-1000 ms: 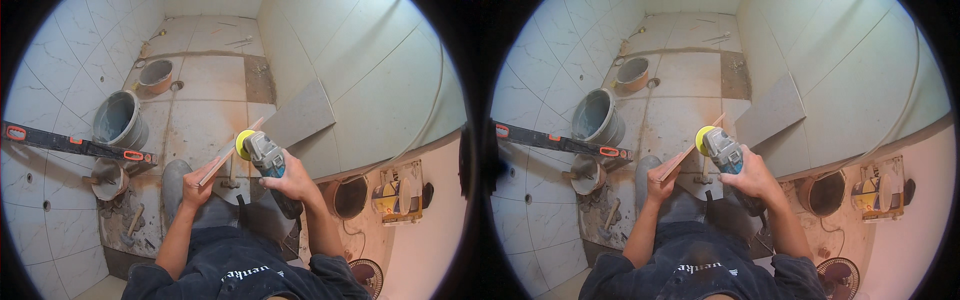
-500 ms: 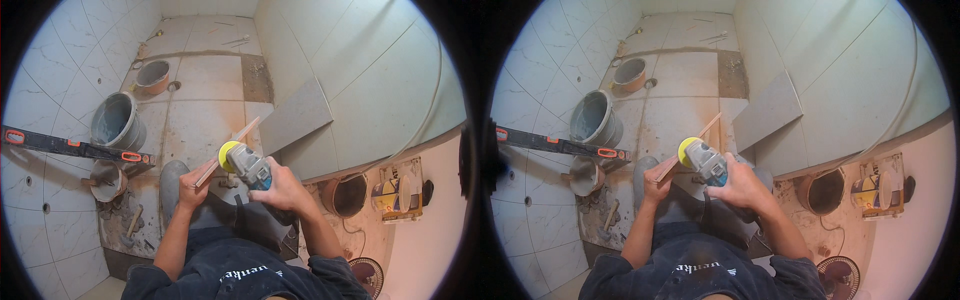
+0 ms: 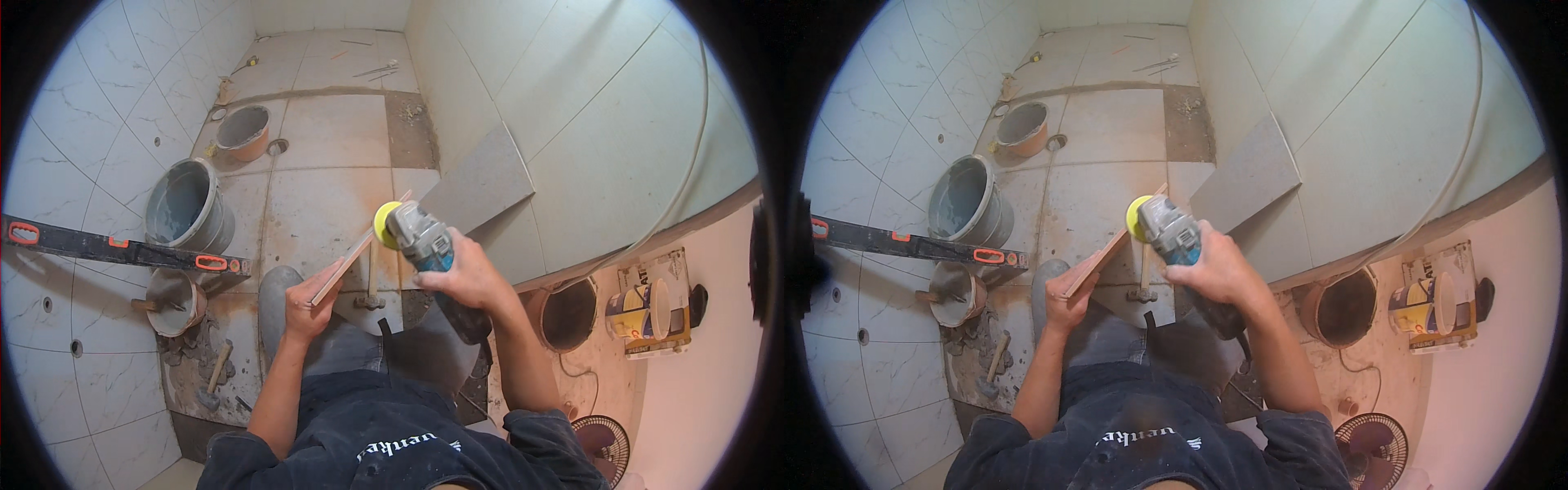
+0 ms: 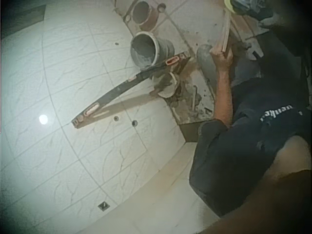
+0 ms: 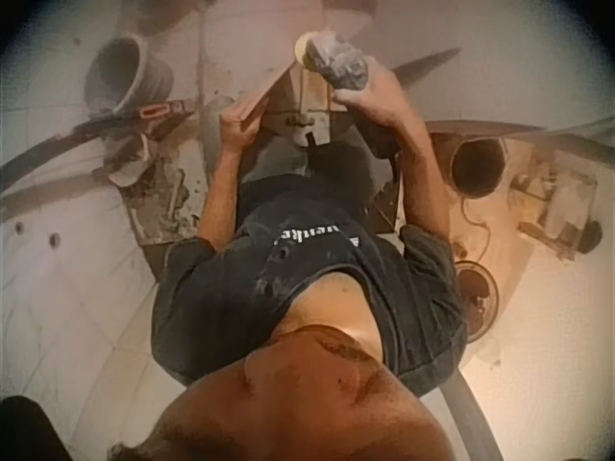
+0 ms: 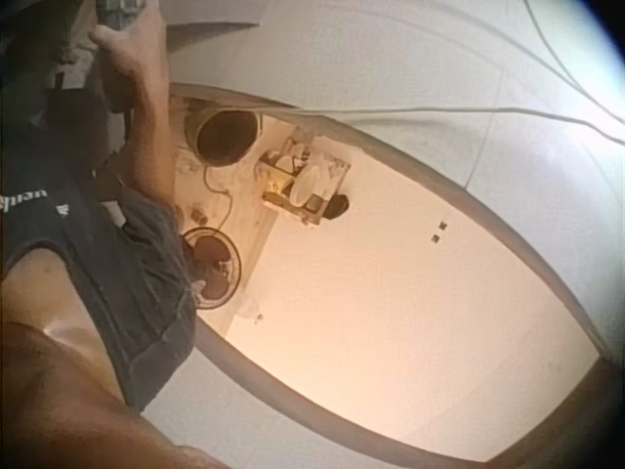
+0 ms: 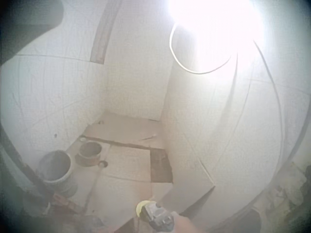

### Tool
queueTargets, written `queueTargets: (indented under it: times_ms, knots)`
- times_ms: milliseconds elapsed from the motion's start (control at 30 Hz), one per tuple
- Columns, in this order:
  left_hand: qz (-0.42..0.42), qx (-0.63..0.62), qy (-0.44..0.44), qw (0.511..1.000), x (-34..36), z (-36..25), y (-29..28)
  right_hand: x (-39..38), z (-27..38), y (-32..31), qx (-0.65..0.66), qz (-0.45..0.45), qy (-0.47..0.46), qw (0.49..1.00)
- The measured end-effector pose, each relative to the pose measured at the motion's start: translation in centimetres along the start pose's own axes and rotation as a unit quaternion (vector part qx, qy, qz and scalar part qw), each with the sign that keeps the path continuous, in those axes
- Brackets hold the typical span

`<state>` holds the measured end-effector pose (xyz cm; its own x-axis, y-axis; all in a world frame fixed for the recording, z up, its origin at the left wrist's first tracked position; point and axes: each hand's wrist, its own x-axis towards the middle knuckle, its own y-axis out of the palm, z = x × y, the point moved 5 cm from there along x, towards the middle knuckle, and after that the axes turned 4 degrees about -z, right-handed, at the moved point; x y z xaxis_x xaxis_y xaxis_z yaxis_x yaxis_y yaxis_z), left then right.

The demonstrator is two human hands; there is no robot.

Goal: The person cuts a tile using an angle grinder, replaces the disc on the angle grinder by hand, and grinds the edge of the tile with the angle grinder.

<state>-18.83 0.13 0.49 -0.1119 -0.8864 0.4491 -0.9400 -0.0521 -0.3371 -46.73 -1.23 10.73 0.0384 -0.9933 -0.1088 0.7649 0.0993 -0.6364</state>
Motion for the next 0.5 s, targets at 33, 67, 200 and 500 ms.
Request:
queueTargets:
  times_ms: [33,67,200,500]
  knots:
    - [0.000,0.001,-0.007,1.000,0.0,0.0,0.0,-0.7,0.3,0.6,-0.022,0.020,0.010,1.000]
    - [0.001,0.001,-0.007,1.000,0.0,0.0,-0.1,-1.4,0.8,1.3,-0.044,0.040,0.020,0.998]
    - [-0.002,0.026,0.006,1.000,-0.4,0.5,-0.3,-3.7,3.3,3.2,-0.057,0.088,0.030,0.994]
    - [-0.010,0.022,0.016,1.000,-0.4,0.1,-0.2,-3.1,3.1,2.2,-0.067,0.099,0.045,0.992]
